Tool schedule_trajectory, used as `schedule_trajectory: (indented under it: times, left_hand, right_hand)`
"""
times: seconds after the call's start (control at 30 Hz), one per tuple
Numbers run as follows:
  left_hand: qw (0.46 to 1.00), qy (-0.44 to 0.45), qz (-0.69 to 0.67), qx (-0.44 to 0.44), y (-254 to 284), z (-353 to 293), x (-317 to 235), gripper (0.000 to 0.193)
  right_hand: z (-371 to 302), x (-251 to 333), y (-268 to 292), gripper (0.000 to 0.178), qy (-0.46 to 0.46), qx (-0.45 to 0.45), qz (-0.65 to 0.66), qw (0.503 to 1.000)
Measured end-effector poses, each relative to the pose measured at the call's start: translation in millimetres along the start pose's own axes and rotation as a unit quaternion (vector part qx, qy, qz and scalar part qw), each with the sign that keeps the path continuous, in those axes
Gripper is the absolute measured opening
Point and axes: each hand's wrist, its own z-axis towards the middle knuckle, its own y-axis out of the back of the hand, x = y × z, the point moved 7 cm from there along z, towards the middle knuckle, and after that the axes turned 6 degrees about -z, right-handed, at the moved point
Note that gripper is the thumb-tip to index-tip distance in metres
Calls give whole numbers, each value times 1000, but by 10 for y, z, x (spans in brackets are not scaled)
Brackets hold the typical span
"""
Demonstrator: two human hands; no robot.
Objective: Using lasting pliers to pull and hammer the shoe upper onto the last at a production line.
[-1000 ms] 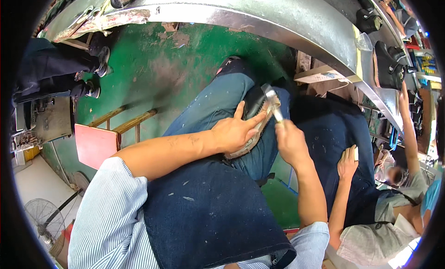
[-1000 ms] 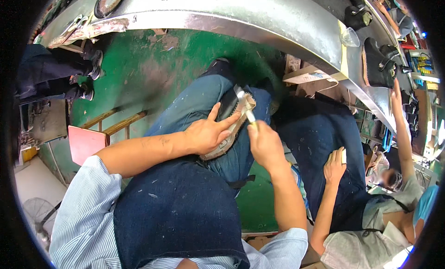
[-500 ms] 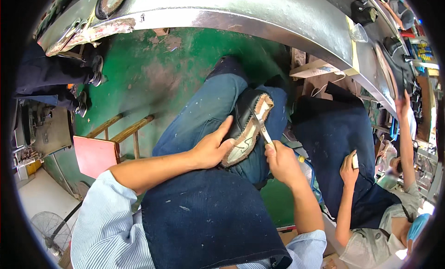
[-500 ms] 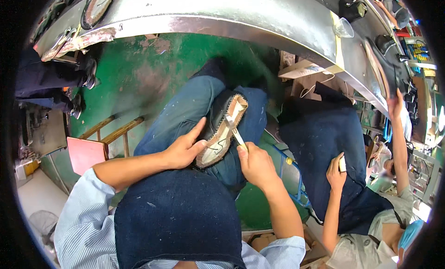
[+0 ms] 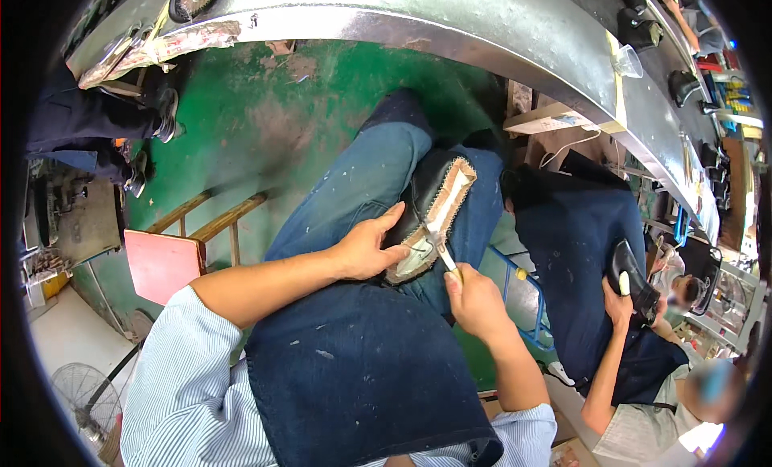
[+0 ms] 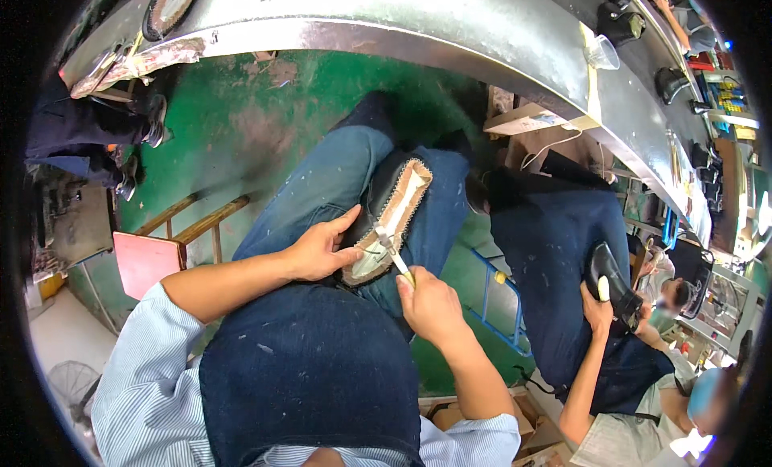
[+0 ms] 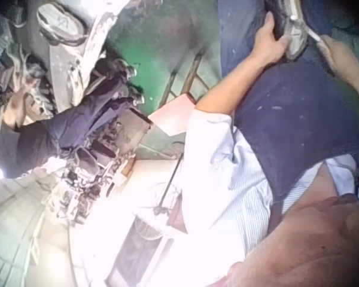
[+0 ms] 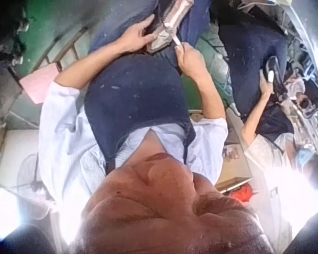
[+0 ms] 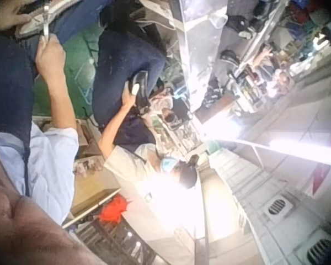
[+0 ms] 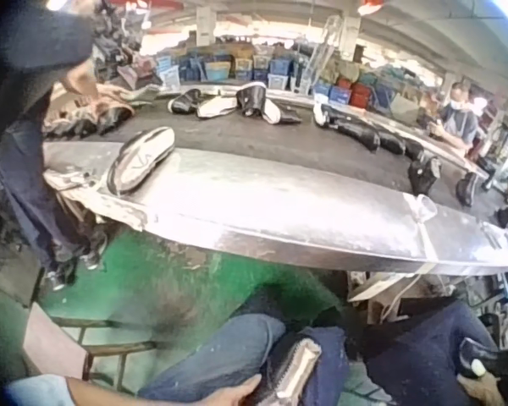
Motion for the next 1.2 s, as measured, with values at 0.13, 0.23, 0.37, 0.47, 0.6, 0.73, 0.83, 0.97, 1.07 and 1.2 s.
schedule_trajectory:
  times: [0.13,0.23,0.37,0.47,0.6,0.73,0.83,0.97,1.07,1.2]
  left_hand:
    - [1000,-4,-10,21,20,13,66,84]
    - [999,-20,-9,23,0,30,1,85]
    - [999,22,-27,27,44,-4,80,89]
    - [994,47,98,28,10,81,-148,94]
    - [965,172,179,-83,29,307,-312,100]
    - [989,99,-30,-102,276,611,-63,63]
    - [977,150,-140,-64,343,506,-391,59]
    - [996,-70,-43,-42,256,289,-849,64]
    - [955,-279,93,46,143,223,-1089,99]
    - [980,-185,29,73,40,510,-675,116]
  right_hand:
    - [-73,43,77,31,29,-70,115,990]
    - [-4,-61,-110,31,-21,-1,9,1000]
    - [-51,3,188,30,11,-94,163,982]
    - [119,-204,-117,32,-37,-46,68,996]
    - [-19,-362,-211,36,-104,-70,325,937]
    - [-455,-378,-359,35,-121,-73,111,984]
    - [-596,-51,-245,34,12,-96,-26,995]
    - [-330,-1,141,34,57,-234,127,962]
    - [146,23,224,47,31,-256,468,845]
    - [630,108,-40,67,120,-148,384,904]
